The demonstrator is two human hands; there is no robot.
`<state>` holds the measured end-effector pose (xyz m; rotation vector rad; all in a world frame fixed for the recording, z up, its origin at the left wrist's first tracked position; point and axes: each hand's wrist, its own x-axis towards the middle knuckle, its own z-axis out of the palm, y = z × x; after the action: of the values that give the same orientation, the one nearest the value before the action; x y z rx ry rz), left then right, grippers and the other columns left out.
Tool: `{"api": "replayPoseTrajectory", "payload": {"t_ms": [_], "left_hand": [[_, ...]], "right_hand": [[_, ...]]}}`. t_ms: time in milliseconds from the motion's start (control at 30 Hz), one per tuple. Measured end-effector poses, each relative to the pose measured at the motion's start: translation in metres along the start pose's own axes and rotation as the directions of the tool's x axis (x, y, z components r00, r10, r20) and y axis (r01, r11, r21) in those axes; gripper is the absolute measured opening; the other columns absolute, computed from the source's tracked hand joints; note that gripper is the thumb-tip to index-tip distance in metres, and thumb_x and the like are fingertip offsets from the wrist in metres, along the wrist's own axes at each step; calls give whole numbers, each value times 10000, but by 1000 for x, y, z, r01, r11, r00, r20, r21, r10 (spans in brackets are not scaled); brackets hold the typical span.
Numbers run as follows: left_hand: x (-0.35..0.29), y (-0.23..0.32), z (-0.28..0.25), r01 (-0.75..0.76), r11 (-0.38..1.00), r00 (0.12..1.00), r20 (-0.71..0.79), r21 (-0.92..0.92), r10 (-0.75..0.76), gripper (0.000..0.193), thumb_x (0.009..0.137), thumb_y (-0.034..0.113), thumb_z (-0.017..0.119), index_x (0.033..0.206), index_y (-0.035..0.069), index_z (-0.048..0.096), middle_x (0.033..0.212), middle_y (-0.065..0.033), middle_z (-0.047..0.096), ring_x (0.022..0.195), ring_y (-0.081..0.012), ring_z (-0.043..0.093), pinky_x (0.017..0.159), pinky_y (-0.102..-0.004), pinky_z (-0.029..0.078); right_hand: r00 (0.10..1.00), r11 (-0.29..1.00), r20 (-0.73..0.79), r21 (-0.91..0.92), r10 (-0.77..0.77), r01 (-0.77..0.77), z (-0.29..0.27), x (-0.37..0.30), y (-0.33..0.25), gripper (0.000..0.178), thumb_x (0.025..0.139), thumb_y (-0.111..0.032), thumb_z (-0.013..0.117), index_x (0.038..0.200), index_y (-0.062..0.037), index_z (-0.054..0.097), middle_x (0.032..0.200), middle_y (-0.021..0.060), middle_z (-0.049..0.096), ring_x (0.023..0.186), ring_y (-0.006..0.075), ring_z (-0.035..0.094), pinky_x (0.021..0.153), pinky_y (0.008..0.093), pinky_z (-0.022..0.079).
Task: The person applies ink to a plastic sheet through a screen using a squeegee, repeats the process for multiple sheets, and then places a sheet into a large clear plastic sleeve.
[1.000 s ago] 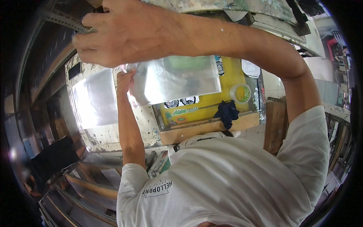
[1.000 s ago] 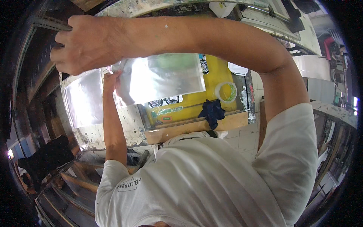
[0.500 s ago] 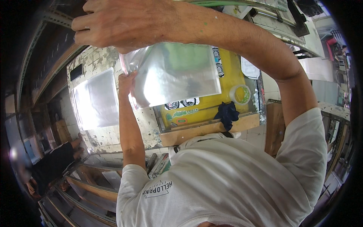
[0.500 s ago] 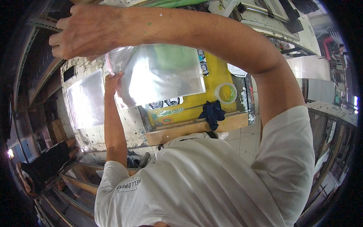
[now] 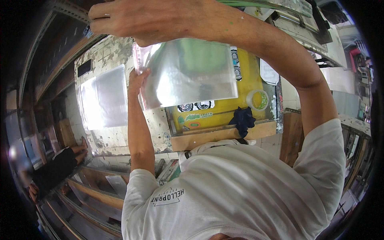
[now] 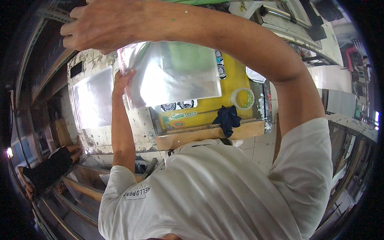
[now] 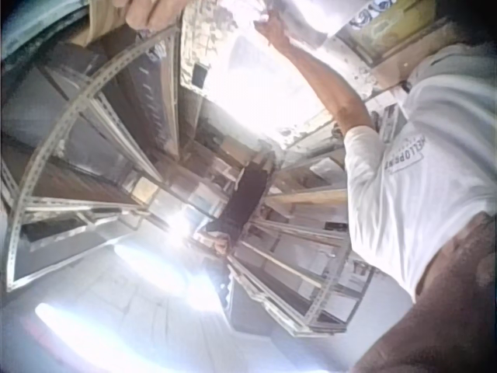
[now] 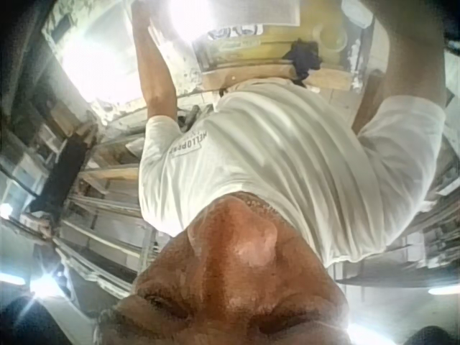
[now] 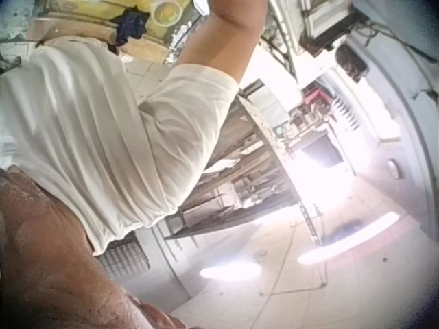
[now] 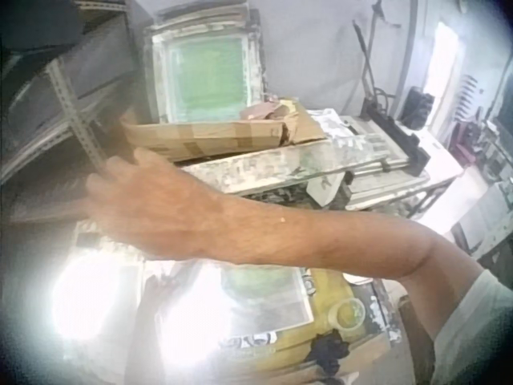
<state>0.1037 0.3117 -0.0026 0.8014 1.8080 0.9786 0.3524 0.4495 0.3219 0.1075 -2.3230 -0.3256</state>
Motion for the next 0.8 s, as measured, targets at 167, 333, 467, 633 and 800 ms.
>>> {"api": "replayPoseTrajectory", "payload": {"t_ms": [167,333,467,633,800], "left_hand": [[-21,41,13,-74,981,993,-81,178,89,494,839,268,820,1183,-47,656,976,-83,715,832,-157,637,743,-320,517],[-9,23,1,24,886,974,-209,463,83,677,793,441,826,1227,-43,639,1077,-171,710,972,-303,667,871,-402,526],[-2,53,38,16,487,786,-312,873,533,773,747,575,800,1226,-12,649,1156,-237,681,1128,-392,621,960,-480,502],[68,70,92,-486,273,652,137,830,746,709,890,464,706,1412,27,507,1444,-233,488,1297,-349,519,1021,-469,463],[99,102,143,-422,277,730,142,863,669,700,905,453,690,1424,30,484,1451,-218,484,1301,-338,516,1033,-464,457]], "right_hand": [[999,1000,33,-17,0,1,0,-2,4,186,973,-211,595,939,-45,671,929,100,624,850,187,574,659,346,467],[998,999,68,-45,1,2,0,2,5,172,947,-208,624,925,-44,670,919,99,630,857,198,594,651,351,468],[997,991,-63,126,42,-34,-2,-4,8,159,904,-196,660,926,-39,671,911,94,639,876,216,611,675,362,472],[994,988,43,-123,100,-94,-8,6,-3,224,791,-238,790,976,-125,736,1021,15,713,1021,223,710,771,375,603],[994,994,30,-5,106,-106,-5,8,0,277,775,-245,795,1009,-113,726,1059,15,702,1052,243,693,788,420,594]]}}
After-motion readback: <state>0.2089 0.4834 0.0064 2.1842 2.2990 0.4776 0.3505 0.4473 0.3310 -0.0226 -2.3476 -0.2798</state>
